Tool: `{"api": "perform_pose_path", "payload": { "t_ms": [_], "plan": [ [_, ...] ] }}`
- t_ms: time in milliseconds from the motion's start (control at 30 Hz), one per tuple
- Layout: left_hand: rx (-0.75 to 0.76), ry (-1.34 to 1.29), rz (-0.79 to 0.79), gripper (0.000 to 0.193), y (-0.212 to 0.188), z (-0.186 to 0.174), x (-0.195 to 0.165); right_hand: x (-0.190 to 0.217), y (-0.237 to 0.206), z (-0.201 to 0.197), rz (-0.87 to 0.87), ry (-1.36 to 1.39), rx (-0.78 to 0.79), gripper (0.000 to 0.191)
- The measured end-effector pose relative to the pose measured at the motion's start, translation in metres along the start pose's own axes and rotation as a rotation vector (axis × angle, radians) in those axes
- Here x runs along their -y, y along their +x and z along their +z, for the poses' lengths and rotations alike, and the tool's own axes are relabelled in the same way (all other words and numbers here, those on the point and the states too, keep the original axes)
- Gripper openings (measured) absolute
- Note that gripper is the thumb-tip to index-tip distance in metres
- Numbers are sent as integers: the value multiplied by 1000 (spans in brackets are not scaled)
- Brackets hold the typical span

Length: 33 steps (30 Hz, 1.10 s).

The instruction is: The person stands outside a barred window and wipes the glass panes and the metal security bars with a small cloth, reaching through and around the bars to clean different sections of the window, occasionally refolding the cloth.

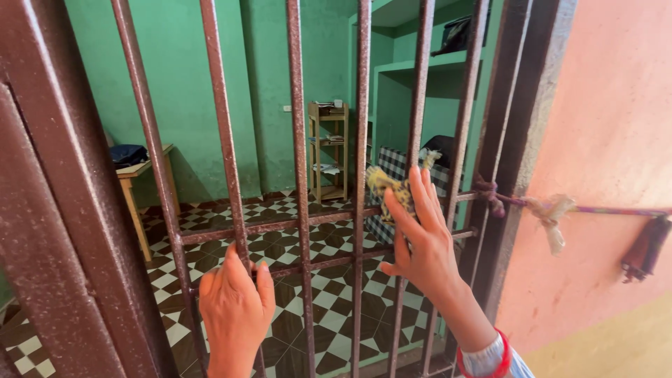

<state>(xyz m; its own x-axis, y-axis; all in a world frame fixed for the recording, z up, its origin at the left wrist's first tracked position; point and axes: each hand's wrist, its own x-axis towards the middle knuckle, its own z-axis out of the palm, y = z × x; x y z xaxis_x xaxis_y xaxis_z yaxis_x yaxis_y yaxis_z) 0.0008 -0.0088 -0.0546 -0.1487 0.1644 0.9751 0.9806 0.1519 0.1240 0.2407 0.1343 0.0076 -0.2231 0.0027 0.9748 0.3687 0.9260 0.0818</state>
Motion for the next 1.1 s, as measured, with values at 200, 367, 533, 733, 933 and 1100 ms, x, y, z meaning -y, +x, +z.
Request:
{"api": "perform_pose_path", "payload": {
  "t_ms": [200, 367, 533, 733, 933, 1100],
  "plan": [
    [24, 2, -39, 46, -3, 4, 3, -7, -37, 16, 2, -73, 20, 59],
    [-43, 30, -12, 49, -2, 11, 4, -10, -78, 28, 28, -105, 37, 58],
    [-73, 20, 2, 48, -3, 13, 6, -8, -123, 41, 87, -129, 70, 57],
    [-43, 30, 1, 49, -4, 11, 6, 9, -185, 50, 196, -79, 134, 87],
    [-12, -3, 10, 48, -3, 4, 3, 22, -250, 78, 168, -225, -73, 26],
    [17, -21, 5, 50, -2, -1, 0, 30, -286, 71, 67, -189, 72, 32]
  ]
}}
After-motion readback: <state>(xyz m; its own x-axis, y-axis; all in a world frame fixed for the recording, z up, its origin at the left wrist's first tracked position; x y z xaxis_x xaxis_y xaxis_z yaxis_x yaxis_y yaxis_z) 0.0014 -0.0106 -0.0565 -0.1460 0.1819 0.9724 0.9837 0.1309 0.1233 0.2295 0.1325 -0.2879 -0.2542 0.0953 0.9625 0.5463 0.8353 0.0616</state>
